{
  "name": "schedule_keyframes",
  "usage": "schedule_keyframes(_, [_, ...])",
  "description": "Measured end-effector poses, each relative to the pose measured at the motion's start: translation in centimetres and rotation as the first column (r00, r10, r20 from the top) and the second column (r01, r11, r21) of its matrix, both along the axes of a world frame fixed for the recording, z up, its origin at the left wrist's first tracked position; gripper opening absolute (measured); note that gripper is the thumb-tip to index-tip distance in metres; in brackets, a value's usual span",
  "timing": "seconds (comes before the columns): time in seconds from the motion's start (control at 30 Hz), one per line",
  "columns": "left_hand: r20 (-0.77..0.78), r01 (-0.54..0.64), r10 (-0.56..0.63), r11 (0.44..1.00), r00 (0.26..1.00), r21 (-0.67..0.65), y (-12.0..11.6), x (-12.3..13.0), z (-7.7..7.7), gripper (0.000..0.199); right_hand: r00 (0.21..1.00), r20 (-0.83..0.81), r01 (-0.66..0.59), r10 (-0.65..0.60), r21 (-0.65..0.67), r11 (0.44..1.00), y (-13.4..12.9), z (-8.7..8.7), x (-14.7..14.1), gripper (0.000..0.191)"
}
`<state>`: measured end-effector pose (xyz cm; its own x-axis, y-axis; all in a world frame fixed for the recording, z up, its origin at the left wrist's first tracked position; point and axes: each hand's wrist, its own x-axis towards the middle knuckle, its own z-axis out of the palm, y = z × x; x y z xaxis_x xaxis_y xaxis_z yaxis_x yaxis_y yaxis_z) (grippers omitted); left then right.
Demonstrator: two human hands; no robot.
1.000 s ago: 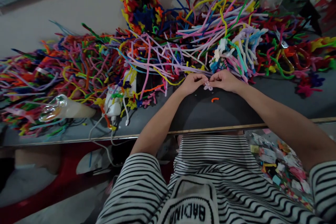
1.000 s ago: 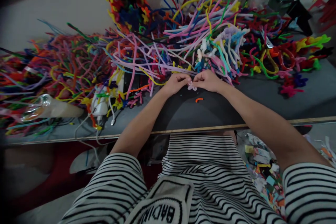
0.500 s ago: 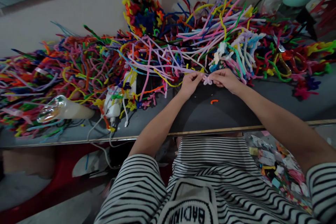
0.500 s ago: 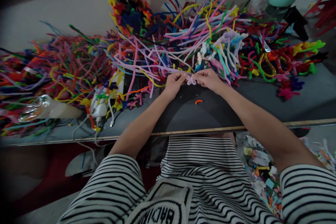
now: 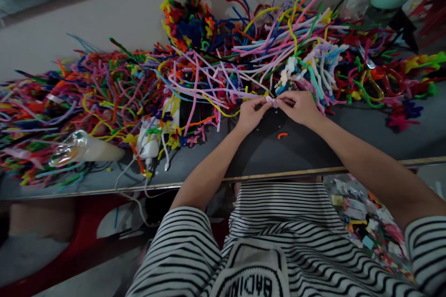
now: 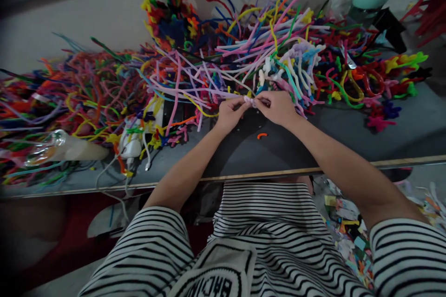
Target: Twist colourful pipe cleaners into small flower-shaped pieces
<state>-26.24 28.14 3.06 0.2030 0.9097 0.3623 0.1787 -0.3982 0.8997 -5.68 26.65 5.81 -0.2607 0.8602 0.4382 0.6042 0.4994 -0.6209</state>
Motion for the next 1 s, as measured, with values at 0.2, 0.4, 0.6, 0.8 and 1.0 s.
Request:
schedule_keyframes(0.2, [-0.023,0.033,-0.035,0.997,0.999,-0.075,0.4,0.0,-0.1,0.028,0.986,0.168,0.012,-0.02,0.045,0.999,-0.2,-0.1,0.0,0.028])
schedule_keyframes(0.4, [0.131,0.09,-0.073,0.987,0.989,-0.132,0.5,0.0,-0.2,0.023,0.997,0.067,-0.018,0.024,-0.085,0.996,-0.3,0.4,0.0,0.026])
schedule_keyframes(0.6, [0.235,0.04,0.005,0.982,0.972,-0.183,0.4,0.2,-0.3,0.02,0.987,-0.045,-0.16,0.154,-0.219,0.963,0.0,0.4,-0.2,0.032])
schedule_keyframes(0.8, [0.245,0.04,0.014,0.976,0.969,-0.214,0.4,0.3,-0.2,0.037,0.984,0.137,-0.097,0.114,-0.124,0.987,-1.3,1.0,-0.7,0.026])
schedule_keyframes(1.0, [0.399,0.046,0.076,0.957,0.914,-0.288,0.9,0.0,-0.2,0.04,0.926,0.122,0.34,-0.357,0.136,0.93,-1.1,5.2,4.7,0.036])
